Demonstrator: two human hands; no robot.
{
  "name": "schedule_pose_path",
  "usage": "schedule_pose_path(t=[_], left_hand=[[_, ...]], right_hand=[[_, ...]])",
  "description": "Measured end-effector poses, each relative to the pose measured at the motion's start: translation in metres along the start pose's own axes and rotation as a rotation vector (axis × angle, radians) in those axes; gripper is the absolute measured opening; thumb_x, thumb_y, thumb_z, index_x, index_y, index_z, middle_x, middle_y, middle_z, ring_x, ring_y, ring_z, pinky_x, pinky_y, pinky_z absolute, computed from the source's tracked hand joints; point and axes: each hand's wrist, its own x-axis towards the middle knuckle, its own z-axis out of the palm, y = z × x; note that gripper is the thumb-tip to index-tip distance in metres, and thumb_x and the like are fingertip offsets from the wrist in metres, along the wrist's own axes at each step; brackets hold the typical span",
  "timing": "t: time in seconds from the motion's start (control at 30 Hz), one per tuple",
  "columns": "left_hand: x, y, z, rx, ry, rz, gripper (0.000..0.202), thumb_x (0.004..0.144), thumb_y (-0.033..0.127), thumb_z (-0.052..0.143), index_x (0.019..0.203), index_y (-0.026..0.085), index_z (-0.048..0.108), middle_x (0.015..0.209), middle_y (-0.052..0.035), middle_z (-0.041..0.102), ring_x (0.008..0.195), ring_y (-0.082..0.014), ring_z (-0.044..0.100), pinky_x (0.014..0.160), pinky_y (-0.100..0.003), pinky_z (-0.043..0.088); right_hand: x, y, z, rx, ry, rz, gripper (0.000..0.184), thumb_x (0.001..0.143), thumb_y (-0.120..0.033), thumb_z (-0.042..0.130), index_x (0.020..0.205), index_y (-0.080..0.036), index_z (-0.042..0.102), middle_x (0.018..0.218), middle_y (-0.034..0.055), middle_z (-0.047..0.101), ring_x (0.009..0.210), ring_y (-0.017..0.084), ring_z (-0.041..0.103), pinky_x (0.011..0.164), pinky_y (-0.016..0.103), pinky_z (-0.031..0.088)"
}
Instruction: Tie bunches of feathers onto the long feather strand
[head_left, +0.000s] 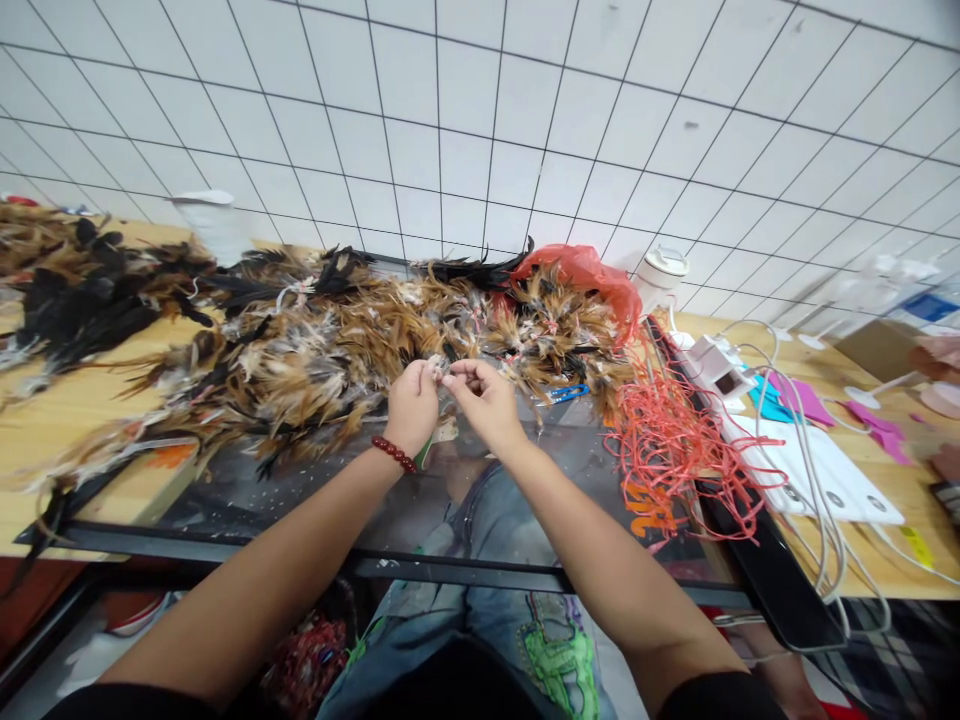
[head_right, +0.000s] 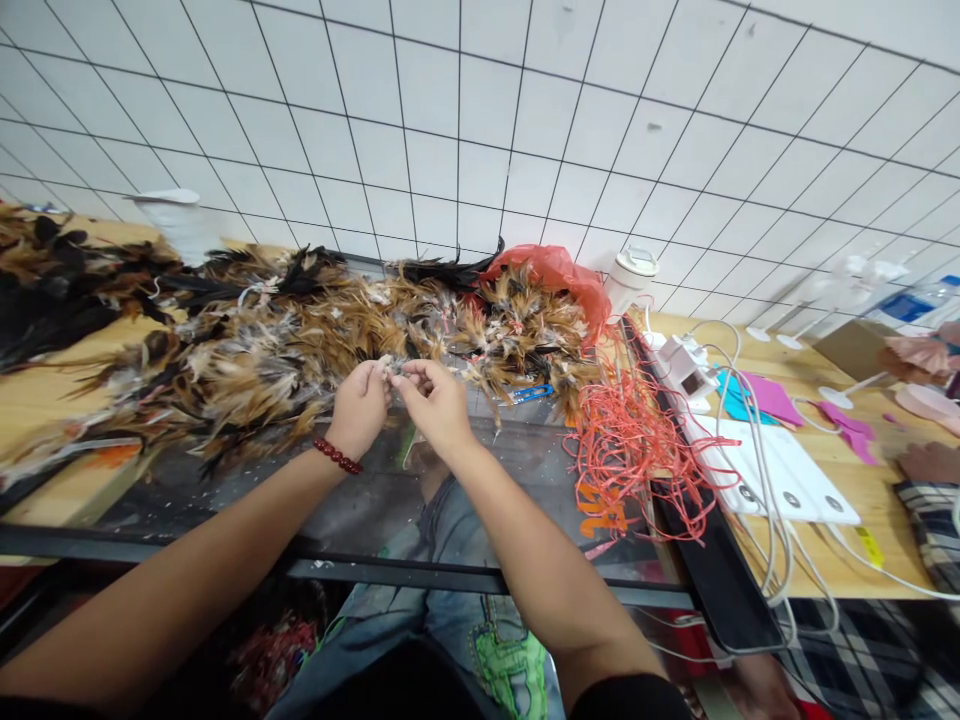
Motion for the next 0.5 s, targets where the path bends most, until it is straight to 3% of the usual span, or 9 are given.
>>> schedule_pose_path(t=[0.17, 0.4, 0.5], left_hand=[[-0.007, 0.014, 0.001, 0.202, -0.053, 0.174, 0.021, 0.081, 0.014, 0.057, 0.060, 0.019, 0.057, 0.055, 0.0015, 0.050, 0.056, -0.0132, 0.042, 0.056, -0.023, 0.029], [-0.011, 0.018, 0.000, 0.211, -0.172, 0.221, 0.026, 0.084, 0.022, 0.055, 0.058, 0.019, 0.055, 0.052, 0.0024, 0.046, 0.054, -0.0128, 0.039, 0.054, -0.023, 0.029], [-0.011, 0.015, -0.001, 0.159, -0.203, 0.177, 0.024, 0.083, 0.025, 0.058, 0.060, 0.018, 0.057, 0.053, 0.0023, 0.046, 0.054, -0.0125, 0.039, 0.052, -0.022, 0.029]], right_hand=[[-0.001, -0.003, -0.001, -0.021, -0.002, -0.055, 0.019, 0.080, -0.037, 0.063, 0.087, -0.019, 0.066, 0.083, 0.0013, 0.066, 0.067, 0.011, 0.054, 0.067, 0.024, 0.047], [0.002, -0.003, -0.007, -0.027, 0.025, -0.083, 0.015, 0.081, -0.033, 0.060, 0.079, -0.019, 0.064, 0.077, 0.0003, 0.063, 0.070, 0.012, 0.056, 0.068, 0.024, 0.047], [0.003, -0.002, -0.008, 0.007, 0.020, -0.081, 0.015, 0.081, -0.033, 0.061, 0.078, -0.018, 0.063, 0.077, 0.0003, 0.063, 0.070, 0.012, 0.057, 0.069, 0.024, 0.047]])
